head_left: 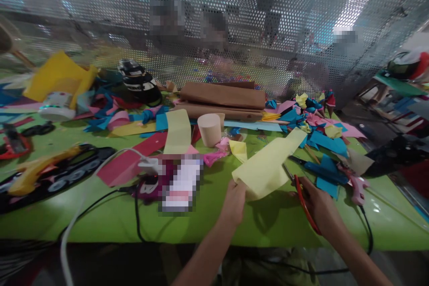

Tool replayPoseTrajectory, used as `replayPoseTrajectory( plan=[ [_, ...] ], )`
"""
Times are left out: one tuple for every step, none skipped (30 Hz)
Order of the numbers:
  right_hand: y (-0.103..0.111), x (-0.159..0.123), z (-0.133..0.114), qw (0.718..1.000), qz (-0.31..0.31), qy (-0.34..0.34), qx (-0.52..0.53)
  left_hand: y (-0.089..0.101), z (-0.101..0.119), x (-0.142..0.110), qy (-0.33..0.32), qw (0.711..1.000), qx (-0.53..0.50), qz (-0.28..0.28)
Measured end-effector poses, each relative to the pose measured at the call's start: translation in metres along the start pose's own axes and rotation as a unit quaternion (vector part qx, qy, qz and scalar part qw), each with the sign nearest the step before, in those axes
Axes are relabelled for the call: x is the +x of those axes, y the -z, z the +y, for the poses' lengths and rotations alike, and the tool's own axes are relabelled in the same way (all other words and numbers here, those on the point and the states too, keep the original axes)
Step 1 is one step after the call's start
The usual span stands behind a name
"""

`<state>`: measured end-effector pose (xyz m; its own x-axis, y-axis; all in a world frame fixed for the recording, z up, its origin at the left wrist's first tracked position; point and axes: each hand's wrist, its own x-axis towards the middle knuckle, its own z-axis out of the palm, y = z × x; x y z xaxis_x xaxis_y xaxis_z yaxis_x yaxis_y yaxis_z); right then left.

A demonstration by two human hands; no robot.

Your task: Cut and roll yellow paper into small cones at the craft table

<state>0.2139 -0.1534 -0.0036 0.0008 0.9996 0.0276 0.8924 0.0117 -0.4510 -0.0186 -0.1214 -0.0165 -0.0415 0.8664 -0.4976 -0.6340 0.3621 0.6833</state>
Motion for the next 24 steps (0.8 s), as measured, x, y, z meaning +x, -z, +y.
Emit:
replayPoseTrajectory(
  plan=[
    [-0.001,0.000,0.002,1.000,0.001,0.000,-0.003,-0.001,0.002,-0.001,0.008,1.000,-0.003,0.002],
    [-0.002,0.000,0.003,1.000,0.003,0.000,-0.008,-0.002,0.003,-0.002,0.014,1.000,-0.005,-0.002],
    [-0.003,0.001,0.005,1.000,0.007,-0.001,-0.014,-0.004,0.004,-0.003,0.020,1.000,-0.009,-0.007],
    [-0.004,0.001,0.006,1.000,0.010,-0.002,-0.021,-0.005,0.005,-0.004,0.027,0.999,-0.014,-0.011],
    [-0.004,0.002,0.006,1.000,0.008,-0.005,-0.027,-0.006,0.005,-0.004,0.030,0.999,-0.017,-0.015],
    [-0.004,0.002,0.006,0.999,0.003,-0.010,-0.036,-0.006,0.005,-0.004,0.029,0.999,-0.016,-0.017],
    [-0.003,0.002,0.006,0.999,-0.006,-0.015,-0.047,-0.006,0.003,-0.003,0.025,0.999,-0.014,-0.019],
    [-0.002,0.002,0.004,0.998,-0.016,-0.019,-0.058,-0.006,0.002,-0.002,0.018,1.000,-0.011,-0.017],
    [-0.001,0.002,0.003,0.997,-0.022,-0.019,-0.068,-0.005,0.001,-0.002,0.012,1.000,-0.007,-0.011],
    [0.000,0.002,0.002,0.997,-0.024,-0.016,-0.075,-0.004,-0.001,-0.001,0.009,1.000,-0.003,-0.002],
    [0.001,0.001,0.001,0.997,-0.022,-0.009,-0.077,-0.003,-0.001,0.000,0.013,1.000,0.000,0.004],
    [0.002,0.000,0.001,0.997,-0.019,-0.001,-0.076,-0.003,-0.002,0.000,0.022,1.000,0.002,0.004],
    [0.003,0.000,0.001,0.997,-0.016,0.007,-0.073,-0.002,-0.002,0.000,0.031,1.000,0.003,-0.002],
    [0.003,-0.001,0.001,0.997,-0.018,0.012,-0.072,-0.002,-0.002,-0.001,0.038,0.999,0.004,-0.011],
    [0.004,-0.001,0.001,0.997,-0.022,0.014,-0.073,-0.002,-0.002,-0.001,0.042,0.999,0.005,-0.024],
    [0.004,-0.001,0.001,0.997,-0.028,0.012,-0.075,-0.002,-0.002,-0.002,0.043,0.998,0.005,-0.034],
    [0.004,-0.001,0.001,0.996,-0.034,0.007,-0.079,-0.002,-0.002,-0.003,0.043,0.998,0.004,-0.036],
    [0.005,-0.001,0.001,0.996,-0.040,0.000,-0.081,-0.003,-0.002,-0.005,0.043,0.999,0.005,-0.031],
    [0.005,0.000,0.001,0.996,-0.044,-0.004,-0.080,-0.004,-0.003,-0.006,0.043,0.999,0.004,-0.023],
    [0.006,-0.001,0.001,0.996,-0.045,-0.001,-0.076,-0.004,-0.003,-0.008,0.042,0.999,0.000,-0.015],
    [0.006,-0.001,0.001,0.997,-0.043,0.006,-0.069,-0.005,-0.003,-0.009,0.043,0.999,-0.008,-0.013],
    [0.006,-0.001,0.001,0.997,-0.040,0.014,-0.062,-0.006,-0.002,-0.012,0.047,0.999,-0.019,-0.017],
    [0.007,-0.002,0.000,0.997,-0.037,0.020,-0.057,-0.007,-0.002,-0.014,0.055,0.998,-0.029,-0.026],
    [0.008,-0.002,0.000,0.998,-0.034,0.022,-0.053,-0.008,-0.002,-0.016,0.069,0.996,-0.035,-0.035]
  ],
)
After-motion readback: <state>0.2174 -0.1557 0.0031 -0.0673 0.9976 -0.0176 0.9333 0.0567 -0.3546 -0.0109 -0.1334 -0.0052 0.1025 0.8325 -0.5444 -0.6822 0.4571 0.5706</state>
